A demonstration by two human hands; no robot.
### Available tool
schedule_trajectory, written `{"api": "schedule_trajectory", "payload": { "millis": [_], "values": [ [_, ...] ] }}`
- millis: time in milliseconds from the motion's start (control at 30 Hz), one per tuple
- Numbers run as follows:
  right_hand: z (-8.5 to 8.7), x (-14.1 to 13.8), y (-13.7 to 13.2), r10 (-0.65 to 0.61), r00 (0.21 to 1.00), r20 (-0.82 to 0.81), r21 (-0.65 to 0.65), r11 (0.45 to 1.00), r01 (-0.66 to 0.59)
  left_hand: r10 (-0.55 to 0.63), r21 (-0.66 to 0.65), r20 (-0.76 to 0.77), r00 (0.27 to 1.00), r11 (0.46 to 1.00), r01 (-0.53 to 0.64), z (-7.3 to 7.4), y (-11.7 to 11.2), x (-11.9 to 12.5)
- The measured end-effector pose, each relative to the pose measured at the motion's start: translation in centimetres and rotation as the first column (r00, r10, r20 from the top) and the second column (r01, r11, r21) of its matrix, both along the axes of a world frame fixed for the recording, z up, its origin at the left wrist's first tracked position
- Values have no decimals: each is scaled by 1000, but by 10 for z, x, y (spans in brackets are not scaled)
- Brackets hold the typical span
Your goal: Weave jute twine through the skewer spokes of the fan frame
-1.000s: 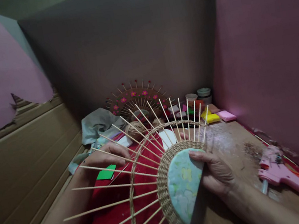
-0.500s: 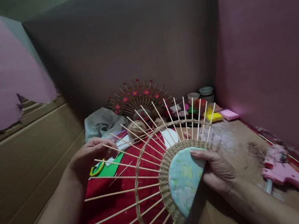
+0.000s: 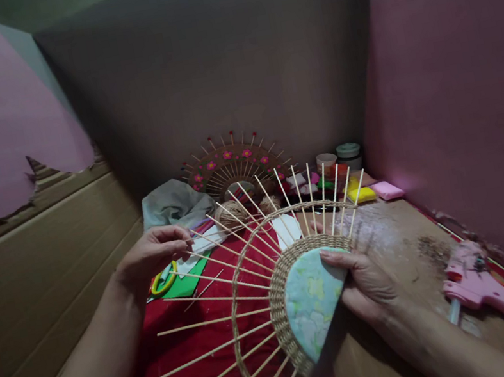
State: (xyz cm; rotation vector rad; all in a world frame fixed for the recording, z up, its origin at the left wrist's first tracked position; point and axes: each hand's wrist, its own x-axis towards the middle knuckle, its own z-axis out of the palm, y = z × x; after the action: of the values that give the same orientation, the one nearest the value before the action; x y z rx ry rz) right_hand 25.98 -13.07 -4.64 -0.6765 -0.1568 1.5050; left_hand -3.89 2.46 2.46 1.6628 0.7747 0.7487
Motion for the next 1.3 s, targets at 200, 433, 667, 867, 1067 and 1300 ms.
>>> {"api": "schedule_trajectory", "payload": {
  "millis": [200, 433, 667, 867, 1067, 1300],
  "values": [
    [4, -2, 0, -59, 998, 19, -63, 996, 60, 45, 137, -98, 994, 990, -32, 7, -2, 0],
    [2, -1, -1, -24, 999, 40, -12, 1000, 25, 98, 222, -220, 971, 974, -48, 20, -13, 1],
    [4, -3, -2, -36, 999, 24, -36, 999, 37, 95, 241, -312, 945, 970, -18, 28, -19, 4],
    [8, -2, 0, -86, 996, 13, -85, 993, 87, 67, 141, -220, 973, 989, -36, 21, -17, 3],
    [9, 2, 0, -83, 997, 5, -91, 992, 83, -114, -23, -195, 974, 993, 112, 2, -7, 10],
    [6, 6, 0, -67, 998, -20, -25, 997, 67, -449, -120, -363, 817, 892, 437, -3, -17, 48]
  ]
}}
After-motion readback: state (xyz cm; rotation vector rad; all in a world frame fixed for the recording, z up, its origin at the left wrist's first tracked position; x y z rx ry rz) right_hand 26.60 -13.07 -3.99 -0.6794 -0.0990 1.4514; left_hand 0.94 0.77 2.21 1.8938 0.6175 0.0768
